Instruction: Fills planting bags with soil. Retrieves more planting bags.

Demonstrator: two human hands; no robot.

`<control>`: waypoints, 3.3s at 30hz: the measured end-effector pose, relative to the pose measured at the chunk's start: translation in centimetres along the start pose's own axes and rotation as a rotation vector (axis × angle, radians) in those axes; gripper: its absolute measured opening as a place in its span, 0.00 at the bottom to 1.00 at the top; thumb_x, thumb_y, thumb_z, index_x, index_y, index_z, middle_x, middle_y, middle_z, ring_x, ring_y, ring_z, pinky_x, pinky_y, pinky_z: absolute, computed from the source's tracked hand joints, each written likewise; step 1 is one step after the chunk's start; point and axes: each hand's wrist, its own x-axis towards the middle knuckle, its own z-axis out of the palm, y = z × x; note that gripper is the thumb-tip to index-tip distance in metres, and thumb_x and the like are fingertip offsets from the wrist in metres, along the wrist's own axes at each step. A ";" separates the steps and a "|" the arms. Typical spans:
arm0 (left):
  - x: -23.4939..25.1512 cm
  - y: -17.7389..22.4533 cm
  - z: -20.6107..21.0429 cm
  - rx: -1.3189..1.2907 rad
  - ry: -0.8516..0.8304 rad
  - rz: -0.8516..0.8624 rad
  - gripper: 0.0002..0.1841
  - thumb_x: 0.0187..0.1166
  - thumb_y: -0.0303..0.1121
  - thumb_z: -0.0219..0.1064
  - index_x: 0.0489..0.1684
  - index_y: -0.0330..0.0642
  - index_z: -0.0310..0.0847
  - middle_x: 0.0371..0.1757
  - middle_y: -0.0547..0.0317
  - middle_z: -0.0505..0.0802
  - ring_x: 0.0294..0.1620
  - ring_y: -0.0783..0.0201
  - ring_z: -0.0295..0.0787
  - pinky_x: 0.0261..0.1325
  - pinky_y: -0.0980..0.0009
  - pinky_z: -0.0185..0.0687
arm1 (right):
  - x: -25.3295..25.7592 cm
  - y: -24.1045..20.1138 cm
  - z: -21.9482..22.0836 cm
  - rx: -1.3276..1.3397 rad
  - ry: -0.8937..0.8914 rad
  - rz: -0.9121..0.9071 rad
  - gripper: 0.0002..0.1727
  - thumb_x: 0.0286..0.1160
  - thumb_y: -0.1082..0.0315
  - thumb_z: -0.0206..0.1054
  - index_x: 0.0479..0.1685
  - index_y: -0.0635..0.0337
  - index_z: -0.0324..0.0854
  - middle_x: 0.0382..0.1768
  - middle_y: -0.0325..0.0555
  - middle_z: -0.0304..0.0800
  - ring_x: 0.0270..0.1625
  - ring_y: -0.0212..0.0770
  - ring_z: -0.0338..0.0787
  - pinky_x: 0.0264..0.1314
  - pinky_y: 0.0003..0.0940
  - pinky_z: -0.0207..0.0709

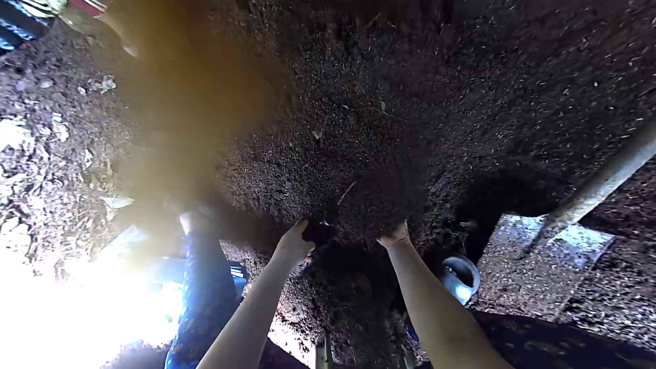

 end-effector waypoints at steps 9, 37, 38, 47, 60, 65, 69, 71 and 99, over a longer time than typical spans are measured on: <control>0.0 -1.4 0.6 0.014 0.047 0.031 0.40 0.78 0.22 0.66 0.93 0.45 0.52 0.65 0.37 0.87 0.46 0.54 0.94 0.52 0.59 0.91 | -4.2 5.6 6.4 -0.136 -0.379 0.414 0.38 0.74 0.24 0.50 0.47 0.49 0.86 0.41 0.46 0.95 0.45 0.45 0.94 0.48 0.47 0.89; -11.6 -13.5 -3.3 -0.256 0.318 0.181 0.36 0.81 0.24 0.67 0.91 0.45 0.59 0.69 0.35 0.86 0.48 0.46 0.93 0.52 0.48 0.90 | -14.6 14.2 19.7 -2.541 -0.517 -0.146 0.20 0.89 0.50 0.57 0.61 0.53 0.85 0.53 0.60 0.92 0.59 0.64 0.91 0.55 0.70 0.80; -12.8 -13.5 -3.5 -0.265 0.345 0.205 0.37 0.81 0.24 0.66 0.92 0.47 0.58 0.68 0.37 0.86 0.44 0.49 0.93 0.48 0.50 0.91 | -15.8 13.9 20.2 -2.505 -0.515 -0.213 0.19 0.88 0.50 0.58 0.58 0.54 0.85 0.48 0.59 0.93 0.54 0.64 0.92 0.50 0.69 0.81; -5.5 -18.7 -2.0 -0.075 0.443 0.181 0.38 0.78 0.24 0.66 0.92 0.51 0.61 0.91 0.56 0.70 0.82 0.46 0.77 0.81 0.39 0.71 | -10.7 18.9 14.9 -2.544 -0.559 -0.060 0.23 0.93 0.51 0.50 0.68 0.54 0.81 0.63 0.60 0.89 0.67 0.63 0.88 0.63 0.69 0.78; -4.7 -17.2 -1.5 -0.135 0.432 0.289 0.37 0.77 0.20 0.64 0.92 0.46 0.62 0.93 0.57 0.67 0.89 0.54 0.68 0.88 0.48 0.65 | -8.3 8.1 9.5 -1.732 0.076 -0.525 0.29 0.87 0.48 0.60 0.73 0.63 0.79 0.65 0.65 0.85 0.66 0.61 0.86 0.69 0.59 0.79; -4.7 -14.7 -1.6 -0.235 0.378 0.192 0.37 0.79 0.21 0.62 0.93 0.49 0.60 0.91 0.53 0.70 0.70 0.52 0.87 0.67 0.49 0.85 | -7.9 3.8 3.0 -1.343 0.493 -0.218 0.27 0.94 0.56 0.49 0.79 0.69 0.69 0.72 0.64 0.79 0.70 0.52 0.83 0.70 0.46 0.79; -4.6 -11.8 -1.8 -0.329 0.354 0.171 0.37 0.80 0.19 0.60 0.94 0.47 0.57 0.89 0.49 0.71 0.60 0.53 0.92 0.57 0.53 0.89 | -6.9 8.4 0.9 -0.611 0.430 0.126 0.32 0.95 0.54 0.47 0.91 0.62 0.47 0.84 0.66 0.60 0.75 0.60 0.78 0.68 0.52 0.82; -4.1 -11.6 -1.7 -0.321 0.343 0.150 0.38 0.79 0.19 0.60 0.93 0.46 0.57 0.91 0.51 0.68 0.65 0.53 0.90 0.60 0.53 0.89 | -5.5 10.4 0.8 -0.341 0.414 0.098 0.35 0.95 0.48 0.44 0.93 0.56 0.43 0.87 0.62 0.57 0.79 0.60 0.75 0.71 0.55 0.80; -2.4 -8.9 -1.5 -0.242 0.267 0.155 0.36 0.72 0.24 0.73 0.84 0.35 0.66 0.77 0.41 0.83 0.73 0.50 0.84 0.76 0.50 0.77 | -6.0 12.2 13.0 -0.371 -0.222 0.388 0.35 0.84 0.29 0.41 0.54 0.50 0.79 0.41 0.46 0.92 0.44 0.43 0.93 0.45 0.44 0.89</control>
